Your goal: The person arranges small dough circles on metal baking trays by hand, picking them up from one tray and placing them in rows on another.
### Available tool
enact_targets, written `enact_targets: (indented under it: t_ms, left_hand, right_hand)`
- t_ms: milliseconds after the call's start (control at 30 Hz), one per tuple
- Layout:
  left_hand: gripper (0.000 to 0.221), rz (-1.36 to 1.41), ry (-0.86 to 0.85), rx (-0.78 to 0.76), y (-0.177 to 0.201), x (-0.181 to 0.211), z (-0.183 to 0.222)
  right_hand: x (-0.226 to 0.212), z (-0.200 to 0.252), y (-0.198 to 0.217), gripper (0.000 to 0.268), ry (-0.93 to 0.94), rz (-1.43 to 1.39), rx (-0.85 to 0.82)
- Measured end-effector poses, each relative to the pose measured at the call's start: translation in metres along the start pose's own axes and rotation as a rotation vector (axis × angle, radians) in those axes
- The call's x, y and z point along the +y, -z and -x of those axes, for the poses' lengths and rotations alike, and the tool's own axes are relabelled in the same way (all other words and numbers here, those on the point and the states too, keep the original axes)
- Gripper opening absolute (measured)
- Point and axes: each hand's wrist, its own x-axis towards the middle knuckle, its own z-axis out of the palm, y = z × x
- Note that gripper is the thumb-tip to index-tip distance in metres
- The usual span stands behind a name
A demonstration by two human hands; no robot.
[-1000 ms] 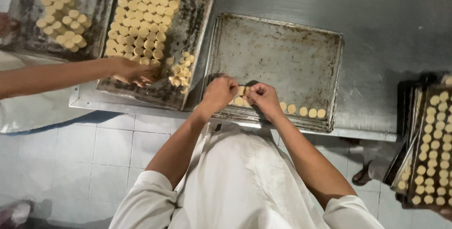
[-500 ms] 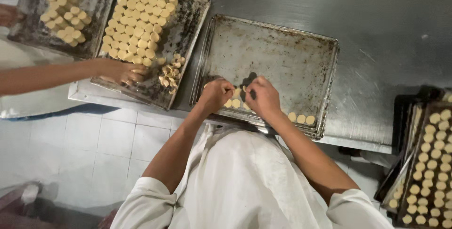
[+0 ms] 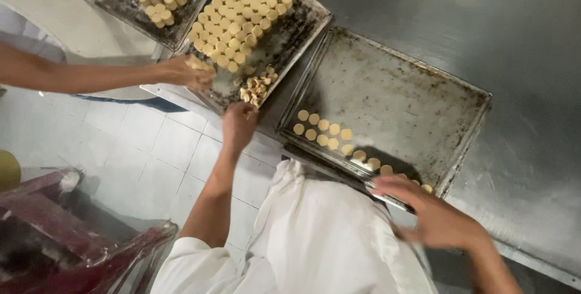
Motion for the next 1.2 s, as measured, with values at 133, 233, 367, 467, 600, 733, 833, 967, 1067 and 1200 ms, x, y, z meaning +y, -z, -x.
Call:
enact_targets:
  t_ms: [133, 233, 367, 467, 600, 733, 833, 967, 1067, 1200]
  left_hand:
    - [0.018, -0.068, -0.091, 0.126, 0.019, -0.039, -0.031]
    - [0.027, -0.023, 0.037, 0.102, 0.024, -0.055, -0.054]
    - [0.054, -0.025, 0.022, 0.118, 0.029, -0.066, -0.095]
    - [0.059, -0.033, 0.015, 0.119, 0.024, -0.071, -0.123]
    - [0.061, 0.067, -0.069, 0.185, 0.012, -0.075, -0.131]
    - [0.067, 0.242, -0.280, 0.311, 0.016, -0.077, -0.127]
    - [0.061, 0.049, -0.170, 0.135, 0.026, -0.076, -0.128]
    - [0.063, -0.128, -0.110, 0.085, 0.027, -0.069, -0.132]
    - [0.064, -0.092, -0.061, 0.052, 0.028, -0.069, -0.129]
    - [0.066, -0.098, -0.043, 0.011, 0.033, -0.066, -0.132]
  right_hand:
    - [-0.026, 0.015, -0.014, 0.112, -0.016, -0.142, -0.074]
    - [-0.036, -0.010, -0.027, 0.116, -0.264, -0.284, -0.027]
    - [-0.046, -0.053, -0.045, 0.098, -0.399, 0.166, 0.203]
    - [-0.053, -0.074, -0.056, 0.082, -0.454, 0.027, 0.312]
    - [-0.056, -0.090, -0.068, 0.071, -0.318, -0.123, 0.529]
    - [-0.058, -0.100, -0.080, 0.057, -0.284, -0.193, 0.648]
    - [-0.057, -0.109, -0.083, 0.053, -0.255, -0.244, 0.694]
    - [-0.059, -0.120, -0.081, 0.051, -0.244, -0.226, 0.678]
    - [-0.063, -0.123, -0.083, 0.050, -0.213, -0.243, 0.674]
    - [-0.064, -0.126, -0.083, 0.049, -0.264, -0.230, 0.693]
